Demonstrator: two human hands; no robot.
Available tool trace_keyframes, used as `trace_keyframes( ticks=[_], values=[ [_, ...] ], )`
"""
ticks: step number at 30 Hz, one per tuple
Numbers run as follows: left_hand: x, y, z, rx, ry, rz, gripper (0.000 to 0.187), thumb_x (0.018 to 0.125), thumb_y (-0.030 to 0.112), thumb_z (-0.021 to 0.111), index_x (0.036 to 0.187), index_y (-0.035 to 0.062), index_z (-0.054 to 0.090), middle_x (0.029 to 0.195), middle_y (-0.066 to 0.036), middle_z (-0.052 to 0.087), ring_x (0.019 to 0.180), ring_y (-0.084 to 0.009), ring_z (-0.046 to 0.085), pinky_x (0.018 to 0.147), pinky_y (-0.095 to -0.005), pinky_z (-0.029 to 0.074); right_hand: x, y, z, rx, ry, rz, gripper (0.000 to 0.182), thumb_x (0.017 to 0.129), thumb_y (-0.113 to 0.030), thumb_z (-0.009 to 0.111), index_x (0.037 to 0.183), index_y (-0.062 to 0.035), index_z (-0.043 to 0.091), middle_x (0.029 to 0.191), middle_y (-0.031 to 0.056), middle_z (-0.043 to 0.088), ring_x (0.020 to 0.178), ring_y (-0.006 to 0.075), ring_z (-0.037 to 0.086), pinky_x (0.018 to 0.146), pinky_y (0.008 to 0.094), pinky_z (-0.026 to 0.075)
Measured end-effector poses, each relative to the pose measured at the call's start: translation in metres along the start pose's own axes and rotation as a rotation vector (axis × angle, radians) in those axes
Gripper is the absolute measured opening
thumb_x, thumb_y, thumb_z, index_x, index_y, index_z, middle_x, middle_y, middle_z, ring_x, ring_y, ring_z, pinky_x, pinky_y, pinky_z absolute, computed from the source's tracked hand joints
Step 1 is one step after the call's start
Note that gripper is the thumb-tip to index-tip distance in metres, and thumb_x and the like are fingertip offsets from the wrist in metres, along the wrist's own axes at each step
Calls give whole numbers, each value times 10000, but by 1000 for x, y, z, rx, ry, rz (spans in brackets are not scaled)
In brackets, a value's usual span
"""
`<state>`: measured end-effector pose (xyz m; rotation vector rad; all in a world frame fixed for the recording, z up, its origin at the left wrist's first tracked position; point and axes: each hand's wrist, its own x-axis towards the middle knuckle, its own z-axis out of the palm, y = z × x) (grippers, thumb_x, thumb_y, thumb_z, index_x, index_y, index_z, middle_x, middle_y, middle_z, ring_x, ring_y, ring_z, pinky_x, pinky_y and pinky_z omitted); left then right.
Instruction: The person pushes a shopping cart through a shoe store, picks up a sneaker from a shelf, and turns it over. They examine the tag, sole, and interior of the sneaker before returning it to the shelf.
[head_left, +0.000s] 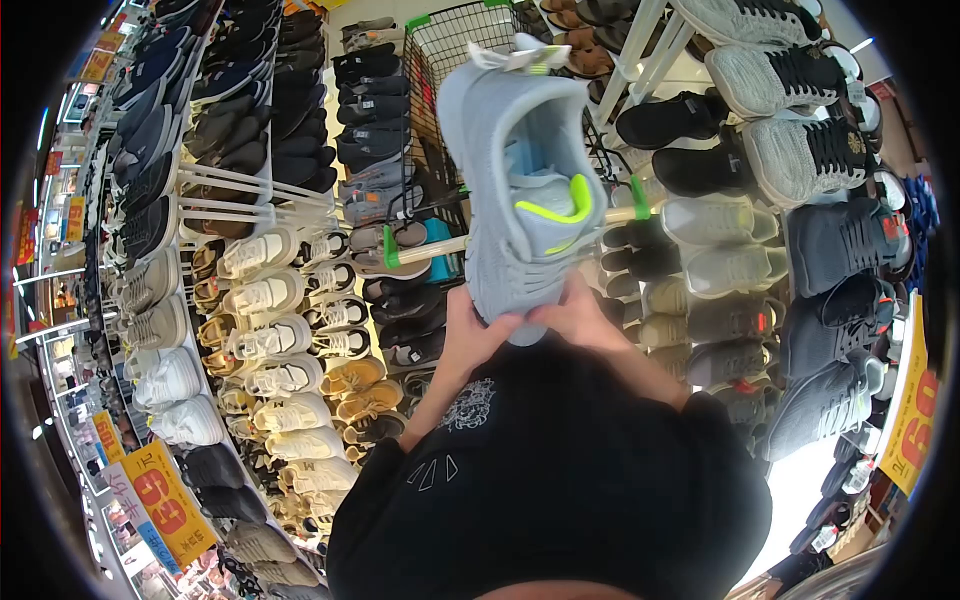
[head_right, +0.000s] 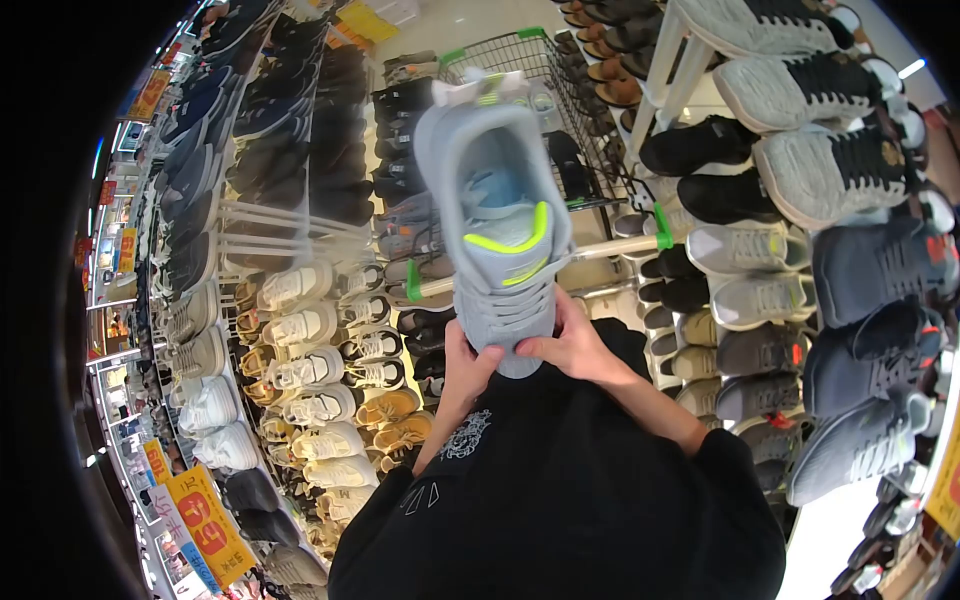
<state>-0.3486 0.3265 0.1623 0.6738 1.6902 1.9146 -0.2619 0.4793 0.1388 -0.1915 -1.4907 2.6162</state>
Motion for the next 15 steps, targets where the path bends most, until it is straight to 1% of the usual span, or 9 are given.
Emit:
trace_keyframes(
  ticks=[3, 4, 6, 7, 9, 10, 12, 13, 15],
  values=[
    [5, 7, 0, 24, -25, -61, 370, 782, 161, 703, 1056, -75, 627, 964, -122, 687, 893, -163, 641, 807, -311, 499, -1, -12, 0, -9, -15, 53, 790, 784, -219, 784, 1386, 10, 327, 1274, 79, 537, 1176, 153, 507, 1010, 326, 393],
    [4, 5, 0, 24, -26, -62, 370, 782, 161, 703, 1056, -75, 627, 964, -122, 687, 893, -163, 641, 807, -311, 499, 0, -12, 0, -8, -14, 53, 790, 784, -219, 784, 1386, 10, 327, 1274, 79, 537, 1176, 153, 507, 1010, 326, 393],
    [2, -1, 2, -62, 15, -52, 393, 780, 172, 715, 1071, -75, 622, 969, -122, 688, 884, -163, 643, 800, -307, 500, 2, -12, 2, 171, -40, -78, 826, 799, -297, 775, 1404, 9, 303, 1287, 77, 525, 1184, 151, 499, 1010, 323, 389],
    [1, -3, 2, -63, 10, -52, 393, 780, 172, 715, 1071, -75, 622, 969, -122, 688, 884, -163, 643, 800, -307, 500, 4, -11, 3, 170, -36, -80, 826, 799, -297, 775, 1404, 9, 303, 1287, 77, 525, 1184, 151, 499, 1010, 323, 389],
    [0, -4, 0, 17, 7, -38, 412, 776, 198, 732, 1063, -77, 625, 981, -125, 690, 886, -163, 651, 798, -315, 505, 6, -9, 6, 76, 56, -57, 852, 802, -382, 762, 1403, 7, 299, 1289, 73, 519, 1178, 149, 501, 1007, 317, 386],
    [2, -3, -4, 16, 6, -38, 412, 776, 198, 732, 1063, -77, 625, 981, -125, 690, 886, -163, 651, 798, -315, 505, 7, -9, 7, 75, 58, -58, 852, 802, -382, 762, 1403, 7, 299, 1289, 73, 519, 1178, 149, 501, 1007, 317, 386],
    [8, -1, -12, 281, -135, 98, 480, 765, 229, 748, 1099, -84, 601, 1009, -126, 689, 916, -162, 655, 815, -320, 506, 9, -8, 9, 108, 78, -124, 878, 789, -403, 770, 1403, 7, 295, 1282, 71, 520, 1170, 144, 503, 1004, 312, 384],
    [11, 0, -10, 281, -132, 97, 480, 765, 229, 748, 1099, -84, 601, 1009, -126, 689, 916, -162, 655, 815, -320, 506, 9, -8, 8, 108, 76, -122, 878, 789, -403, 770, 1403, 7, 295, 1282, 71, 520, 1170, 144, 503, 1004, 312, 384],
    [16, 7, -4, 212, -10, 140, 549, 743, 223, 769, 1148, -88, 566, 1025, -139, 687, 946, -172, 659, 832, -316, 505, 10, -8, 6, 66, 89, -118, 867, 787, -387, 776, 1397, 7, 303, 1273, 74, 524, 1170, 141, 502, 1010, 314, 379]
  ],
)
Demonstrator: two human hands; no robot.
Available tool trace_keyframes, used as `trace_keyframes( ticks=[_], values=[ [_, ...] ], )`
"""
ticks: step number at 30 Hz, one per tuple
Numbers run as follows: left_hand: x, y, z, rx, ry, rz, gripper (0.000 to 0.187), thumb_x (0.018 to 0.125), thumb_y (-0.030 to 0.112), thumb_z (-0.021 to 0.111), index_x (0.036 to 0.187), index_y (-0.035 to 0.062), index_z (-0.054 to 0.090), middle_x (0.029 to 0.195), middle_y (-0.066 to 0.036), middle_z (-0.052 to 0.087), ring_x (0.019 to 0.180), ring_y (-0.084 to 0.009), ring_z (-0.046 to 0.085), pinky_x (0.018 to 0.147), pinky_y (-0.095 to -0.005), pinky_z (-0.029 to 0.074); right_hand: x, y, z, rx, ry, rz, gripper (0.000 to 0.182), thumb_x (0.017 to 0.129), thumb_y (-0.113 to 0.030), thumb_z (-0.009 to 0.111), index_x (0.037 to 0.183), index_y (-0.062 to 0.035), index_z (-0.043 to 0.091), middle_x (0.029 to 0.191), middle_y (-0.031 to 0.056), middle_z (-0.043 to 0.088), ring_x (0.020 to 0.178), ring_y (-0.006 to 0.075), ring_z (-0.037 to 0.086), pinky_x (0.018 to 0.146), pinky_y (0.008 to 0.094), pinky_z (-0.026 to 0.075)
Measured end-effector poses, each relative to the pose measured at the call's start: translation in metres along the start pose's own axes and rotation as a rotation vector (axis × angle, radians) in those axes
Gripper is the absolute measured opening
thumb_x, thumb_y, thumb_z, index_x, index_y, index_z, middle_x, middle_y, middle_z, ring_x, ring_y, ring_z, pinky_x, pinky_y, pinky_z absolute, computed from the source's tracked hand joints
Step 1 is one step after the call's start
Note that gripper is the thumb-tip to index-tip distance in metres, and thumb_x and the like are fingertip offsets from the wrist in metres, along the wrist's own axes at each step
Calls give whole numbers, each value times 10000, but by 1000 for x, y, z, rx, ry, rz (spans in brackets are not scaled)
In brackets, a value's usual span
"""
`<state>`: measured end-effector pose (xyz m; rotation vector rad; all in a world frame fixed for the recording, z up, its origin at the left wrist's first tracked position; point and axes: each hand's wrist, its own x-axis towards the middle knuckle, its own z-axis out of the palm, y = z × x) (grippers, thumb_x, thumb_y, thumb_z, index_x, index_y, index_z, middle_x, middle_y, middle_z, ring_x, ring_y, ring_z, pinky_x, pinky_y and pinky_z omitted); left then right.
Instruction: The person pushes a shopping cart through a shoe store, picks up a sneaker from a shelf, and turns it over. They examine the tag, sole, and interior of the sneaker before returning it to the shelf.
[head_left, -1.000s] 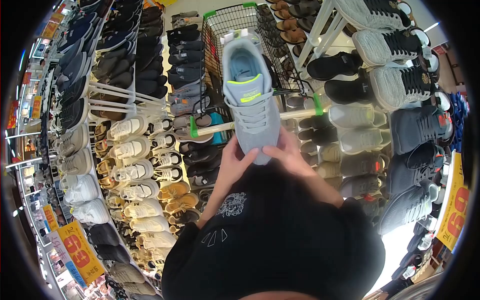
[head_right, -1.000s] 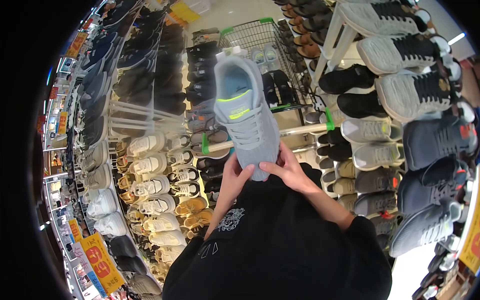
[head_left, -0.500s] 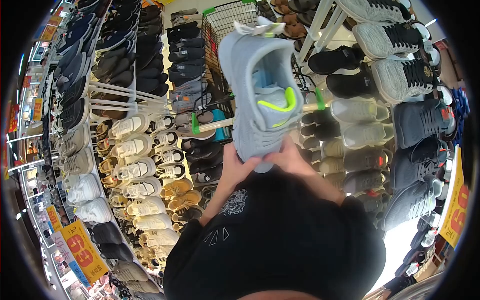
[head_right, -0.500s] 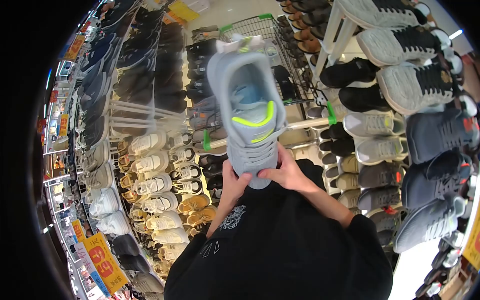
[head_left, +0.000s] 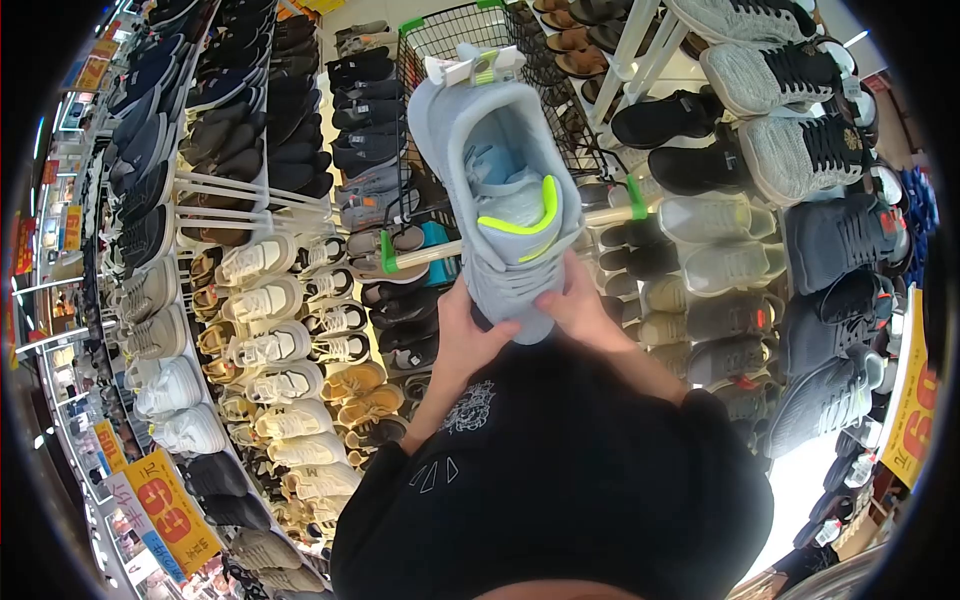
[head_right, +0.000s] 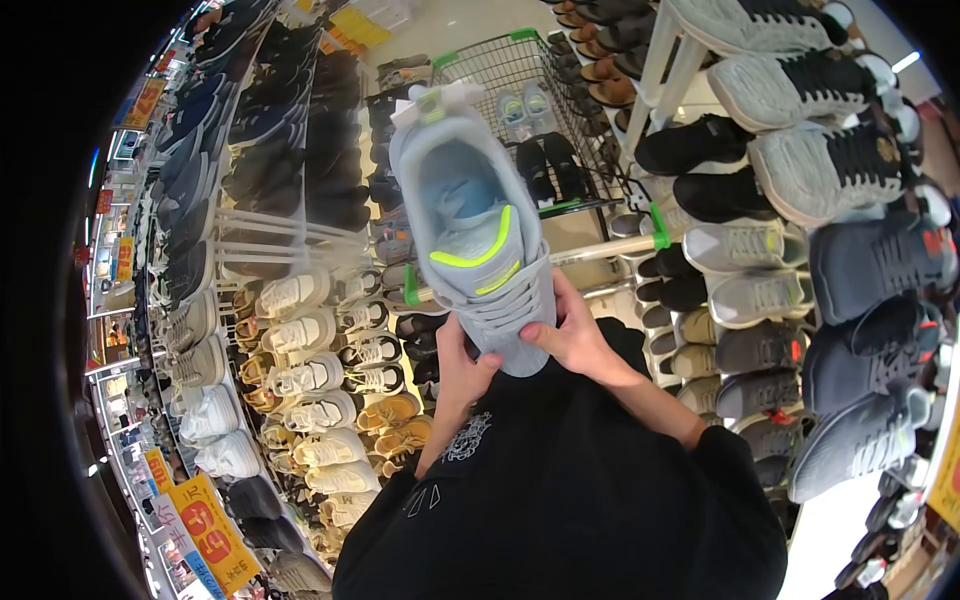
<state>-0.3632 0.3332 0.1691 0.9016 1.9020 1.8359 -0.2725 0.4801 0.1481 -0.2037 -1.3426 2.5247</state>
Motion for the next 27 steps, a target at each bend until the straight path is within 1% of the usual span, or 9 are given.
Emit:
trace_keyframes(
  ticks=[4, 7, 9, 10, 13, 15, 18, 25, 27],
  values=[
    [1, 2, -1, -12, -15, -123, 587, 726, 187, 782, 1180, -91, 538, 1021, -150, 686, 952, -179, 662, 843, -311, 502, 3, -3, -2, -31, -34, 5, 877, 773, -373, 790, 1393, 10, 303, 1274, 78, 521, 1171, 150, 501, 1014, 320, 379],
    [0, 3, 2, -46, -50, -185, 552, 791, 249, 734, 1169, -93, 523, 1039, -111, 657, 971, -153, 609, 875, -300, 467, -2, 5, -7, -137, 17, -34, 914, 739, -361, 820, 1391, 15, 302, 1288, 85, 507, 1187, 164, 490, 1021, 328, 374],
    [0, 6, 6, 33, -61, -188, 573, 696, 141, 787, 1165, -87, 549, 1007, -163, 685, 935, -184, 668, 840, -311, 504, -4, 14, -16, -134, 94, -5, 968, 701, -342, 851, 1403, 17, 289, 1306, 92, 492, 1207, 175, 473, 1032, 335, 364],
    [-1, 5, 6, 32, -61, -191, 573, 696, 141, 787, 1165, -87, 549, 1007, -163, 685, 935, -184, 668, 840, -311, 504, -4, 14, -18, -135, 95, -3, 968, 701, -342, 851, 1403, 17, 289, 1306, 92, 492, 1207, 175, 473, 1032, 335, 364],
    [-4, -1, 2, 99, -128, -146, 638, 700, 220, 791, 1197, -85, 531, 1025, -171, 679, 958, -207, 668, 851, -320, 499, -3, 12, -18, -42, 74, 2, 1013, 673, -348, 867, 1412, 19, 279, 1308, 95, 490, 1219, 176, 464, 1040, 338, 357],
    [-1, -6, 1, 31, -97, -101, 722, 713, 324, 781, 1233, -90, 502, 1054, -177, 669, 986, -229, 661, 869, -331, 491, -2, 6, -15, -105, 82, -45, 1047, 658, -370, 871, 1419, 21, 267, 1314, 95, 487, 1229, 180, 457, 1045, 336, 352],
    [6, -7, 1, 32, -117, -24, 775, 721, 378, 767, 1256, -101, 477, 1078, -184, 660, 1013, -237, 651, 885, -334, 482, -6, 4, -13, -165, 60, 22, 1087, 643, -411, 868, 1427, 25, 255, 1345, 97, 464, 1252, 184, 438, 1052, 340, 341],
    [-5, -10, 14, -83, -64, -133, 791, 724, 386, 774, 1257, -110, 464, 1067, -170, 664, 1022, -216, 644, 887, -325, 476, -11, -4, -20, -154, 23, 71, 1142, 638, -491, 841, 1447, 30, 225, 1398, 102, 415, 1283, 191, 408, 1067, 350, 318],
    [-9, -12, 16, -72, -73, -148, 790, 731, 407, 778, 1249, -105, 472, 1048, -152, 672, 998, -203, 645, 876, -323, 481, -12, -1, -24, -173, 21, 9, 1142, 637, -510, 836, 1442, 33, 235, 1393, 107, 422, 1286, 193, 404, 1068, 348, 316]
  ],
)
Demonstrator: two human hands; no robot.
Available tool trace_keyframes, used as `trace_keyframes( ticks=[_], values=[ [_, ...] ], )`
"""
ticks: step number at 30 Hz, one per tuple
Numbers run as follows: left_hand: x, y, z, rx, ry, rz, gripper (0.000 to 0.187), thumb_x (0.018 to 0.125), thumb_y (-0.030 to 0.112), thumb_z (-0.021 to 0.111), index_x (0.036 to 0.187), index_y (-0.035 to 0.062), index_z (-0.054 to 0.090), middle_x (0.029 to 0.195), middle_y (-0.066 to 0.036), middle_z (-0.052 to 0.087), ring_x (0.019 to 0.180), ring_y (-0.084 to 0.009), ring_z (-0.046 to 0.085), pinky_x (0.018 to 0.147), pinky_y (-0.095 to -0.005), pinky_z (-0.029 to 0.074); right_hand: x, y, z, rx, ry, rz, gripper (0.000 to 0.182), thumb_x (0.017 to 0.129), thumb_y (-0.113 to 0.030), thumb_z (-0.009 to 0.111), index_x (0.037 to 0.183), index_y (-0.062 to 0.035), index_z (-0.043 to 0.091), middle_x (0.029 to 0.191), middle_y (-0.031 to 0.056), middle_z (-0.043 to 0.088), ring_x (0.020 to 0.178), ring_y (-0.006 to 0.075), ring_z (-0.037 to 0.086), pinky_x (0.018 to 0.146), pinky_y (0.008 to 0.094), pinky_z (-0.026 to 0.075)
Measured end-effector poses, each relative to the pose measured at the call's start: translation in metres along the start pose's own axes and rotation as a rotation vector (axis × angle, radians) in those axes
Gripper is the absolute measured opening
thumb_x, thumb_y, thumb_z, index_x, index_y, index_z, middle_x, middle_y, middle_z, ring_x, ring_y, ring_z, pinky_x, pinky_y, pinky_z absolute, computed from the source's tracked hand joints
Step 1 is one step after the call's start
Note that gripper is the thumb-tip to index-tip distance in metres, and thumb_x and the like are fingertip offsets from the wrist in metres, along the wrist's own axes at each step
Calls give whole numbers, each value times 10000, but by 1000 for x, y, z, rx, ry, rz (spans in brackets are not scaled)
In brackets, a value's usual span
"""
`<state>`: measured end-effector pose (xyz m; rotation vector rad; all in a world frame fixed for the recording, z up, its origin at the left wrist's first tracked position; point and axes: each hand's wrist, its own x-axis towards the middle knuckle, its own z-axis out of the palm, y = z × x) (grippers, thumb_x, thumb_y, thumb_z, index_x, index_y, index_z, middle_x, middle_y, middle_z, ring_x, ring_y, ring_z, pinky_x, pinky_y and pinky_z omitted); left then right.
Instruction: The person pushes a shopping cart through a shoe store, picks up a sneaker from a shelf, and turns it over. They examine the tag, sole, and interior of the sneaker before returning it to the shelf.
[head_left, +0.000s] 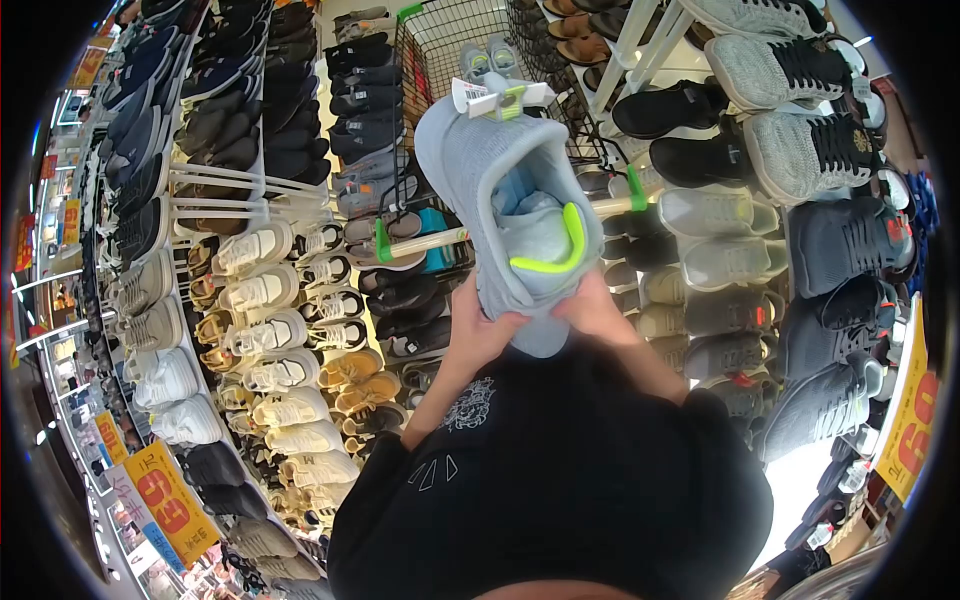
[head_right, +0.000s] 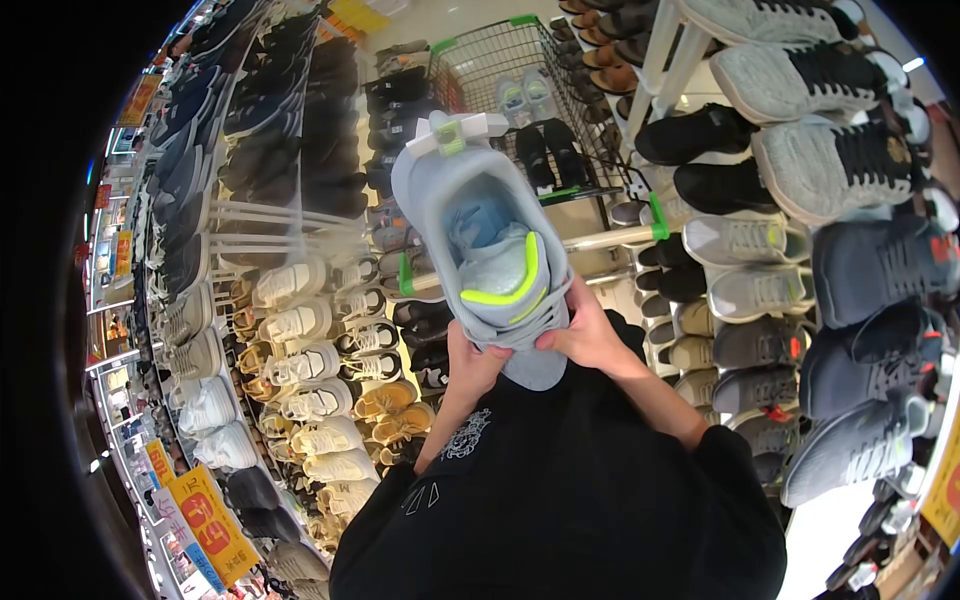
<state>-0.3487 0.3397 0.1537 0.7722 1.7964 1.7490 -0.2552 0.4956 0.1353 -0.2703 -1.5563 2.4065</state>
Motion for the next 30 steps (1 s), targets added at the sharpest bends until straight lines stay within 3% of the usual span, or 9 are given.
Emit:
trace_keyframes(
  ticks=[4, 7, 9, 11, 13, 19, 23, 26, 30],
  values=[
    [-1, 10, -5, 84, -47, -45, 887, 722, 480, 777, 1295, -104, 435, 1103, -161, 651, 1033, -216, 629, 906, -333, 467, -1, 0, -3, -17, -40, 31, 1153, 620, -516, 843, 1433, 44, 249, 1385, 112, 435, 1284, 198, 412, 1068, 355, 320],
    [-2, 8, -9, 40, -52, 53, 1079, 690, 561, 774, 1403, -87, 289, 1289, -183, 539, 1201, -238, 523, 1010, -357, 389, 0, -4, -2, 122, -65, 77, 1150, 637, -578, 808, 1426, 54, 260, 1374, 116, 455, 1283, 198, 418, 1071, 362, 323],
    [-11, -1, -11, -371, -49, -205, 1228, 663, 600, 772, 1469, -54, 115, 1444, -177, 366, 1342, -246, 353, 1095, -371, 277, 1, -8, 1, 316, -207, 221, 1112, 691, -636, 740, 1415, 66, 272, 1370, 124, 466, 1280, 199, 426, 1070, 355, 329],
    [-18, 1, -14, -485, -102, -312, 1162, 703, 495, 768, 1475, -30, 78, 1474, -166, 301, 1374, -263, 287, 1123, -387, 233, 0, 9, -1, 410, -262, 294, 1036, 763, -654, 661, 1414, 59, 287, 1370, 131, 469, 1284, 200, 423, 1070, 341, 330],
    [-15, 11, -6, -577, 78, -372, 998, 744, 374, 723, 1459, -30, 156, 1419, -178, 374, 1322, -284, 375, 1097, -404, 301, 5, 6, 2, 362, -281, 433, 936, 822, -584, 646, 1419, 48, 297, 1379, 141, 455, 1283, 209, 420, 1069, 338, 326],
    [-18, 10, -8, -542, 107, -279, 832, 769, 297, 672, 1415, -25, 258, 1333, -188, 461, 1227, -302, 480, 1026, -422, 394, -4, -13, 13, 123, -319, 214, 798, 861, -453, 646, 1399, 45, 332, 1349, 149, 467, 1243, 218, 444, 1063, 343, 323],
    [-12, 3, -12, -583, 52, -238, 808, 774, 239, 678, 1410, -25, 254, 1330, -181, 448, 1226, -287, 467, 1035, -416, 375, -14, -3, 17, 14, -185, 153, 749, 809, -328, 724, 1359, 40, 373, 1310, 152, 496, 1218, 218, 466, 1033, 348, 362],
    [-2, 7, -4, -199, 134, -90, 798, 777, 143, 698, 1402, -36, 236, 1326, -160, 419, 1224, -240, 436, 1043, -391, 345, -16, -18, 23, -202, -101, 29, 770, 752, -243, 780, 1353, 28, 383, 1278, 143, 526, 1198, 203, 487, 1009, 353, 388],
    [-7, -3, -9, -237, 15, -136, 809, 775, 125, 708, 1402, -33, 220, 1327, -164, 415, 1230, -235, 433, 1040, -394, 354, -17, -18, 23, -177, -43, 116, 806, 705, -192, 817, 1353, 16, 386, 1241, 125, 554, 1152, 188, 524, 985, 352, 414]
  ],
)
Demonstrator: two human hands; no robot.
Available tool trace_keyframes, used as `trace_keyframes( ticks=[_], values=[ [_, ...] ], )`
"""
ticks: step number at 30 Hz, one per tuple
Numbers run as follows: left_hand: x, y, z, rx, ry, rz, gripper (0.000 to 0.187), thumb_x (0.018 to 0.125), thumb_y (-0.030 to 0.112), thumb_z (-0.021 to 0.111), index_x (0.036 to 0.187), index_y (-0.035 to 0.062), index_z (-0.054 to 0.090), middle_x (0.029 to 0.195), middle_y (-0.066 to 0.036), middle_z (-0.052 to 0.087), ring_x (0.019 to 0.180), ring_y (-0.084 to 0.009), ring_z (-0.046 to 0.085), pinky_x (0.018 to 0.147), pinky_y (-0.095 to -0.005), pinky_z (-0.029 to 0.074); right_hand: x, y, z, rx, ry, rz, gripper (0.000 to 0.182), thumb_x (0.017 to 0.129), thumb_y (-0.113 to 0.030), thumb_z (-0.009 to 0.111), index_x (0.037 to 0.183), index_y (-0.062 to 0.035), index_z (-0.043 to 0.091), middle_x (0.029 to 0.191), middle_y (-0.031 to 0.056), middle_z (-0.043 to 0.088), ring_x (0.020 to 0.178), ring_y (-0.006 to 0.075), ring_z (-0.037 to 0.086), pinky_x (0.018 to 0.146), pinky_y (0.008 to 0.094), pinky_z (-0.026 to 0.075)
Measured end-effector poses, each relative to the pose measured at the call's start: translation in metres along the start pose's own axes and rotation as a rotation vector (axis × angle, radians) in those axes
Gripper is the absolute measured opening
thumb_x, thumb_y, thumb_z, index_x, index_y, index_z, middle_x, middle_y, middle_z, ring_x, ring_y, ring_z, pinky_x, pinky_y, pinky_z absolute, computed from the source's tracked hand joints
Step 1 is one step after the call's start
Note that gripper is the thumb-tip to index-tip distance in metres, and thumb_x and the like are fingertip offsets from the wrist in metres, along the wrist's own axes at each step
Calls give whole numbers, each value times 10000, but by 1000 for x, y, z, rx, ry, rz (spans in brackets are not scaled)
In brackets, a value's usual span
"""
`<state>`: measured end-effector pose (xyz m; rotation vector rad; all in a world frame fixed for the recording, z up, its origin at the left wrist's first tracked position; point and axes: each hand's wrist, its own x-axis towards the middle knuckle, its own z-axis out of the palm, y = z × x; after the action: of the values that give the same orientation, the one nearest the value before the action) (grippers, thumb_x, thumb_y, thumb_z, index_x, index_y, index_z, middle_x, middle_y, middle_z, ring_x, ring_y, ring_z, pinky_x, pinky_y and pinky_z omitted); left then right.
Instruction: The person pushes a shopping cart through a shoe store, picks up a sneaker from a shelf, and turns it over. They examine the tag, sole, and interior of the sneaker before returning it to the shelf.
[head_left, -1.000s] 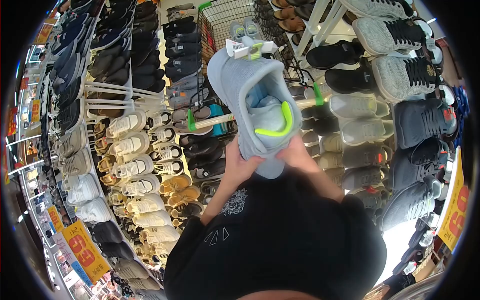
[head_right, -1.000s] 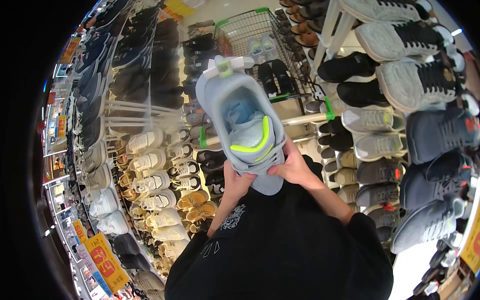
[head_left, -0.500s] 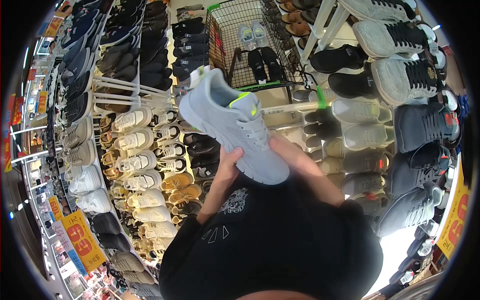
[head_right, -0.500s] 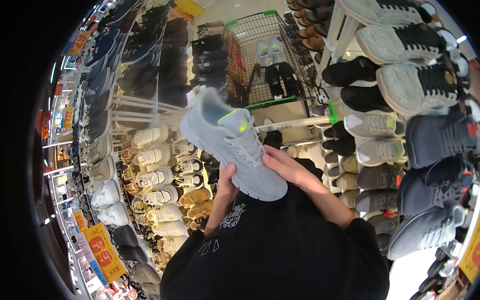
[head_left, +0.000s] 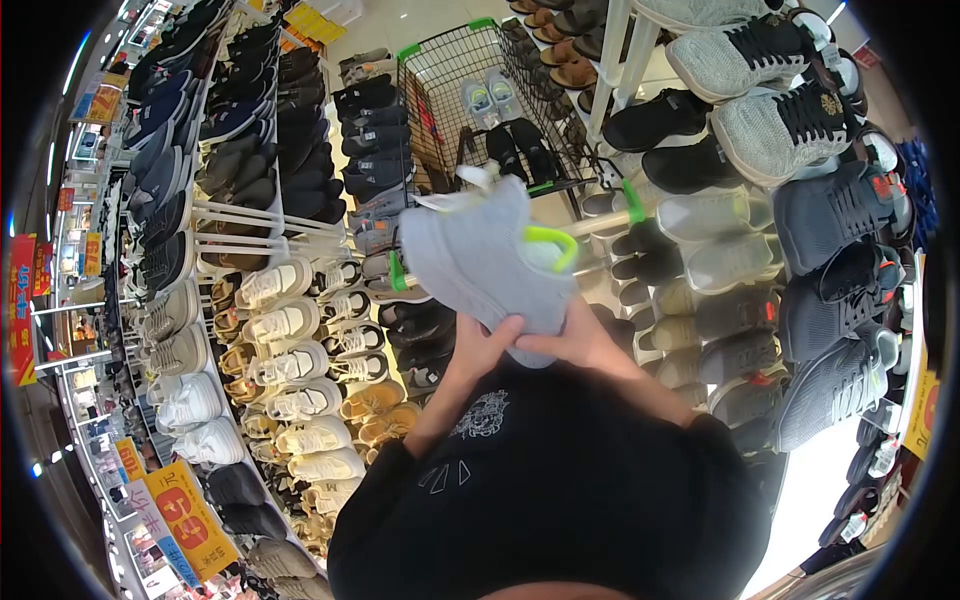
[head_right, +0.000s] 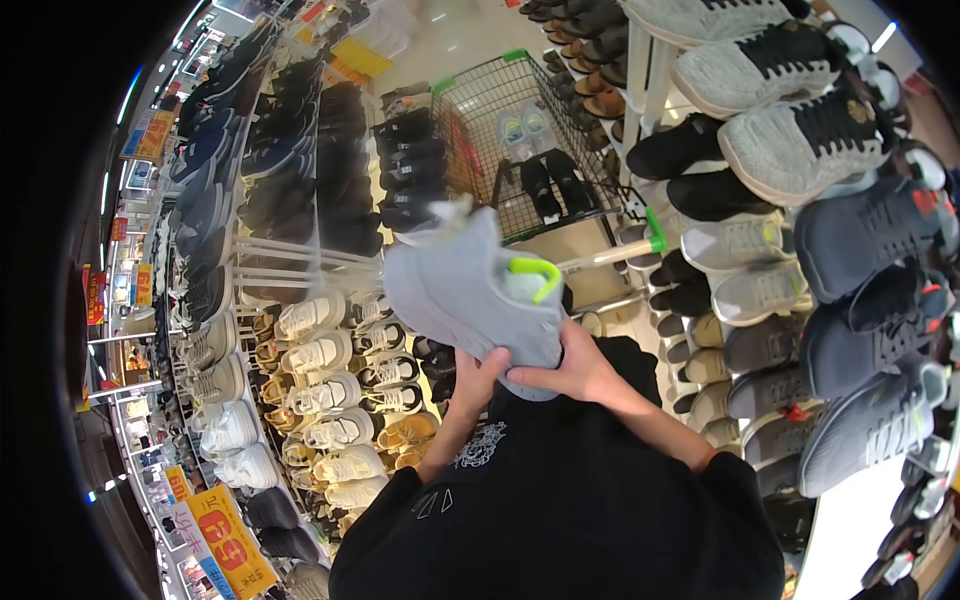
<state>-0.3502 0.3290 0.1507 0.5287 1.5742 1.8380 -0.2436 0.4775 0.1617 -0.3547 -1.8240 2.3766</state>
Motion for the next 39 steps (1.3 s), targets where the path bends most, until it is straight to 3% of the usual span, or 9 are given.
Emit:
trace_keyframes(
  ticks=[3, 9, 12, 15, 18, 27, 31, 34, 39],
  values=[
    [3, 3, 11, 70, -97, -97, 875, 752, 76, 728, 1412, -30, 163, 1328, -166, 409, 1237, -235, 432, 1036, -396, 363, -3, 11, 4, 24, 65, -65, 784, 694, -130, 820, 1343, 12, 402, 1232, 114, 562, 1128, 184, 542, 975, 351, 430],
    [6, 13, 23, 86, -42, 143, 973, 721, 38, 755, 1431, 1, 91, 1346, -164, 395, 1249, -239, 430, 1041, -397, 365, 3, 21, -3, 236, 104, -58, 712, 698, -72, 817, 1306, 12, 456, 1228, 94, 565, 1135, 177, 535, 982, 355, 431],
    [-3, 9, 8, 82, 31, 84, 1009, 707, 77, 779, 1443, 25, 91, 1377, -162, 354, 1263, -244, 417, 1046, -400, 363, 11, 12, -6, 128, -18, -120, 726, 700, -83, 822, 1315, 9, 447, 1234, 93, 561, 1146, 171, 523, 982, 347, 426],
    [-3, 19, -4, -98, 77, 298, 1058, 687, 153, 805, 1455, 38, 87, 1390, -154, 326, 1281, -251, 397, 1043, -399, 366, 17, 10, -14, -4, -162, -184, 764, 689, -96, 834, 1332, 2, 432, 1235, 90, 556, 1149, 164, 513, 984, 336, 419],
    [0, 59, 0, 56, 208, 330, 1031, 686, 220, 780, 1454, 49, 114, 1344, -137, 348, 1242, -253, 410, 1043, -401, 352, 16, 3, -9, 245, -112, -97, 773, 666, -125, 858, 1312, 0, 451, 1203, 80, 569, 1134, 149, 514, 980, 320, 415],
    [0, 53, -25, 107, 129, 293, 994, 679, 326, 782, 1410, 9, 187, 1312, -170, 379, 1232, -268, 406, 1045, -395, 321, 10, 10, 1, -22, 61, -230, 717, 631, -185, 894, 1204, -1, 505, 1097, 69, 609, 1027, 119, 548, 919, 304, 441],
    [11, 73, -35, 120, 110, 578, 1060, 633, 461, 806, 1394, -19, 246, 1389, -213, 337, 1263, -314, 390, 1062, -436, 310, 8, -9, -6, -73, 34, -212, 755, 599, -174, 908, 1209, 1, 499, 1099, 73, 605, 1030, 123, 552, 917, 295, 441],
    [0, 118, -42, 820, 25, 551, 1091, 595, 524, 828, 1387, -34, 325, 1356, -211, 434, 1277, -339, 422, 1039, -451, 347, 8, -24, -14, -211, -53, -200, 777, 573, -178, 919, 1206, 5, 507, 1092, 76, 612, 1022, 135, 568, 909, 293, 450],
    [-1, 137, -27, 990, -297, 320, 1032, 575, 417, 871, 1383, 22, 364, 1169, -203, 585, 1022, -384, 580, 910, -436, 453, 12, -33, -12, -291, -111, -210, 758, 555, -188, 924, 1176, 10, 538, 1060, 87, 636, 988, 144, 597, 882, 293, 475]
  ],
)
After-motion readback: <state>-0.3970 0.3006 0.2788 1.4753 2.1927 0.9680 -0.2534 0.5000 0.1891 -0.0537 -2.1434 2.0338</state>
